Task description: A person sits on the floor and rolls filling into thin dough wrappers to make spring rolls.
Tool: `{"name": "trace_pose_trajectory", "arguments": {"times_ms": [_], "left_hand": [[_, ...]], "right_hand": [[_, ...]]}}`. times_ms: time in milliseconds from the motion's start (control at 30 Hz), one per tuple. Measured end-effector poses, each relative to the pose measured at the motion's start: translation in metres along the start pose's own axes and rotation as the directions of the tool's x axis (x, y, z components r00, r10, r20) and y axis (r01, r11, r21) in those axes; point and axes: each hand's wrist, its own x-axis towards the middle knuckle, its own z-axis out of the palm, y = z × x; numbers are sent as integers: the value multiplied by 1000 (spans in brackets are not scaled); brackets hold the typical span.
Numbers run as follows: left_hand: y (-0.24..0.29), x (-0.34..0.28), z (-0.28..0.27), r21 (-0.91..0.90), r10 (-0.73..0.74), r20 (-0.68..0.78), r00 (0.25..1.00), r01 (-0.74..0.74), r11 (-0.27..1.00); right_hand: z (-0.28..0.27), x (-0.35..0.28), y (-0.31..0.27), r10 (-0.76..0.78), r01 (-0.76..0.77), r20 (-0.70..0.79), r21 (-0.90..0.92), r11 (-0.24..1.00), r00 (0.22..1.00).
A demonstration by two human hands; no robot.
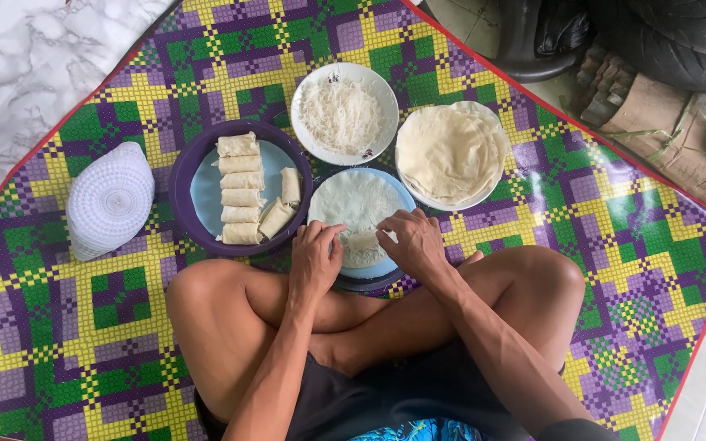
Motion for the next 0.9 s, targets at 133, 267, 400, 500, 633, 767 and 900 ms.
{"name": "trace_pose_trajectory", "arguments": {"times_ms": [133, 267, 400, 500, 633, 767, 900], "left_hand": [[1, 2, -1, -26, -20, -10, 1000, 20, 999], [-1, 1, -2, -46, -17, 49, 999, 19, 999], [-1, 0, -2, -78, -24, 62, 998, 29, 997], [2, 1, -3, -141, -29, 51, 998, 36, 989], [-3, -1, 3, -113, -37, 24, 999, 39, 993], [-3, 1, 1, -93, -25, 29, 999, 28, 995], [3, 5, -8, -100, -30, 65, 997, 36, 994]], "right_hand": [[4, 1, 3, 23, -22, 57, -8, 1000, 998], [1, -1, -3, 13, -16, 33, 73, 997, 999], [17, 4, 12, -5, 6, -3, 70, 998, 1000], [14, -1, 7, -36, 33, 49, 55, 998, 998], [7, -3, -2, 5, -5, 0, 91, 996, 1000], [1, -3, -7, -10, 10, -2, 29, 1000, 1000], [-3, -1, -11, -12, 13, -15, 74, 997, 1000]]}}
